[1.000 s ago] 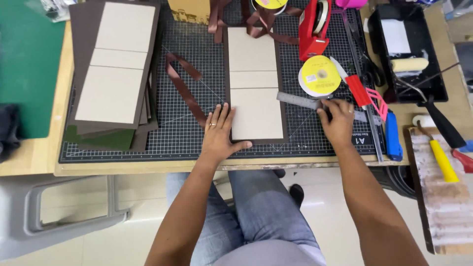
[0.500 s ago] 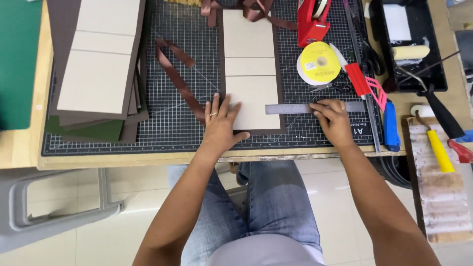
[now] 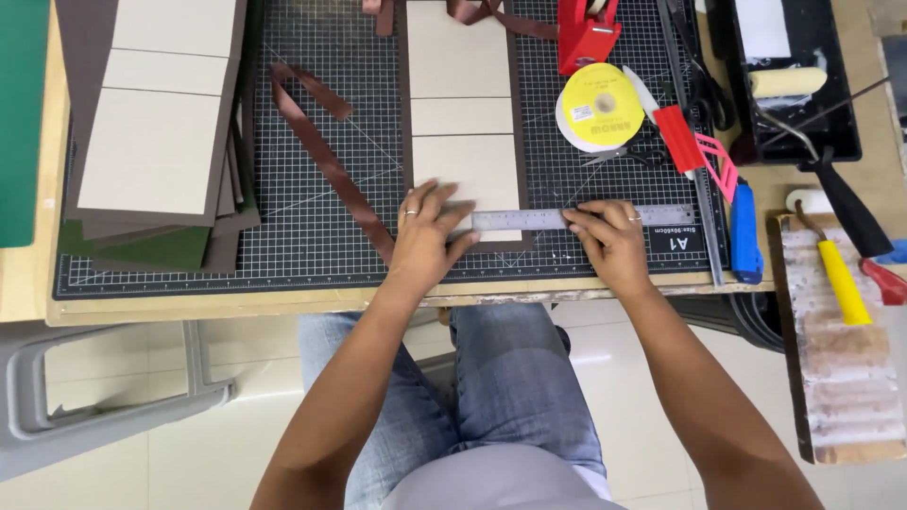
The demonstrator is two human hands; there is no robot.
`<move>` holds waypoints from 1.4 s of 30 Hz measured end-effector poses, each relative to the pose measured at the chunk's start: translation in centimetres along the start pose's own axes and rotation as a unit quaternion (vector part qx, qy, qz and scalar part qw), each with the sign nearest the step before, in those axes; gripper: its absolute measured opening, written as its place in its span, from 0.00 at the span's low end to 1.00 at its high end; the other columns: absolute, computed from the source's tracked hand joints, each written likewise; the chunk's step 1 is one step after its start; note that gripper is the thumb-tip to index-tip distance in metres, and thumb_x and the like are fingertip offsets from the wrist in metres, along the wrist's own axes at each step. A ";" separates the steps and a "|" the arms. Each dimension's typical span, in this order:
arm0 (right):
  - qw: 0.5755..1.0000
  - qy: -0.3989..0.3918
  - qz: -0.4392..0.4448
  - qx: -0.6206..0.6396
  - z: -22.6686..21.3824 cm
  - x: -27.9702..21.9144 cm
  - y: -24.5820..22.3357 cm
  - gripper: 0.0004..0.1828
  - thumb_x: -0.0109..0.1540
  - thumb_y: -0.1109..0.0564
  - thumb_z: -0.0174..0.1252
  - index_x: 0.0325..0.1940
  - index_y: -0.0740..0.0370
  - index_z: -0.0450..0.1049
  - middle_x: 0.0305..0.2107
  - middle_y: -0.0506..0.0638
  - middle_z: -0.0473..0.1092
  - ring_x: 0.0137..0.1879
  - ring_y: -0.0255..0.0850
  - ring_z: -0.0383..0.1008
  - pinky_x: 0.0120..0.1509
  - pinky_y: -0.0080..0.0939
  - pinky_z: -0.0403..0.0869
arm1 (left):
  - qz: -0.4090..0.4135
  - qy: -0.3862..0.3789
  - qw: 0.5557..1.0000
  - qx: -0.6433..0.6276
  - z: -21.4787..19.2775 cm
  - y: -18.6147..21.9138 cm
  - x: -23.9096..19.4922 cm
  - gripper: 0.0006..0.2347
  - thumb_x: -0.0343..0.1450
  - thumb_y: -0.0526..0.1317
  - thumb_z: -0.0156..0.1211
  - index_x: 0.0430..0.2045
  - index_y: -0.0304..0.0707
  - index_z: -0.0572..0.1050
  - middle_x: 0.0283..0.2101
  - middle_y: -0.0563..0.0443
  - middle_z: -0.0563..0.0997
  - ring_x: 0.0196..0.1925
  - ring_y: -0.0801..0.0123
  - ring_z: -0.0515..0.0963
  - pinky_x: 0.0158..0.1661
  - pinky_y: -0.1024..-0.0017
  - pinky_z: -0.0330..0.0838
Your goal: The person measures a brown paper strip and a white paper sheet using a metal ruler on a cutting mat. They apply glue to the strip with a brush and position it on the sheet, repeatedly checking alignment with the ruler.
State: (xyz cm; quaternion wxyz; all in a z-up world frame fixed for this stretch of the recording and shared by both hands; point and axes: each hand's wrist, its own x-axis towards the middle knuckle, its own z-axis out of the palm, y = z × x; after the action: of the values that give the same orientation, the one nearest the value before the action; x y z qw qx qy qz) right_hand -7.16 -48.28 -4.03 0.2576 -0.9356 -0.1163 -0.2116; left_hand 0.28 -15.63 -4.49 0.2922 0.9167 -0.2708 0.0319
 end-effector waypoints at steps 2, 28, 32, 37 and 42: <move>1.000 0.007 -0.005 0.002 0.0 0.4 -0.4 0.13 0.66 0.57 0.65 0.54 0.46 0.84 0.45 0.45 0.75 0.56 0.46 0.71 0.62 0.47 0.69 | 0.004 0.012 1.000 -0.002 -0.1 0.1 0.2 0.19 0.70 0.53 0.68 0.54 0.56 0.80 0.64 0.53 0.69 0.73 0.51 0.56 0.71 0.46 0.46; 1.000 0.011 -0.004 -0.008 -0.1 -0.2 -0.5 0.15 0.67 0.53 0.64 0.58 0.45 0.83 0.45 0.47 0.71 0.58 0.50 0.69 0.64 0.52 0.65 | 0.073 0.018 0.976 -0.206 -9.6 1.3 -16.0 0.04 0.75 0.36 0.50 0.32 0.48 0.72 0.58 0.41 0.78 0.61 0.36 0.75 0.60 0.30 0.63; 0.999 0.005 -0.051 -0.010 -0.7 0.5 -1.1 0.16 0.70 0.54 0.62 0.62 0.52 0.78 0.49 0.51 0.69 0.54 0.50 0.66 0.60 0.51 0.66 | -0.119 0.022 0.966 -0.230 -11.5 -1.9 -22.4 0.04 0.77 0.40 0.43 0.40 0.47 0.67 0.66 0.41 0.64 0.60 0.53 0.76 0.52 0.56 0.78; 0.999 0.020 -0.046 -0.001 -0.6 0.7 -1.4 0.14 0.69 0.54 0.63 0.59 0.54 0.79 0.48 0.51 0.70 0.54 0.49 0.67 0.62 0.51 0.66 | -0.225 0.108 0.951 -0.182 -11.5 -1.6 -24.2 0.16 0.78 0.42 0.48 0.18 0.36 0.69 0.46 0.49 0.82 0.41 0.68 0.78 0.38 0.72 0.72; 0.999 0.038 -0.013 0.000 0.3 -0.2 -0.2 0.14 0.64 0.55 0.69 0.54 0.47 0.84 0.44 0.48 0.71 0.57 0.49 0.69 0.62 0.51 0.65 | -0.095 0.161 0.969 -0.163 -10.8 1.0 -16.2 0.11 0.72 0.27 0.55 0.46 0.39 0.76 0.51 0.46 0.77 0.60 0.47 0.77 0.61 0.51 0.68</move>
State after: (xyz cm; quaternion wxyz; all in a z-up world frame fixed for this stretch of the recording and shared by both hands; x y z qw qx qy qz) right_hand -7.28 -47.93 -4.22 0.2592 -0.9251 -0.1188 -0.2507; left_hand -12.97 -2.63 1.45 0.4790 0.8611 -0.1331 0.1064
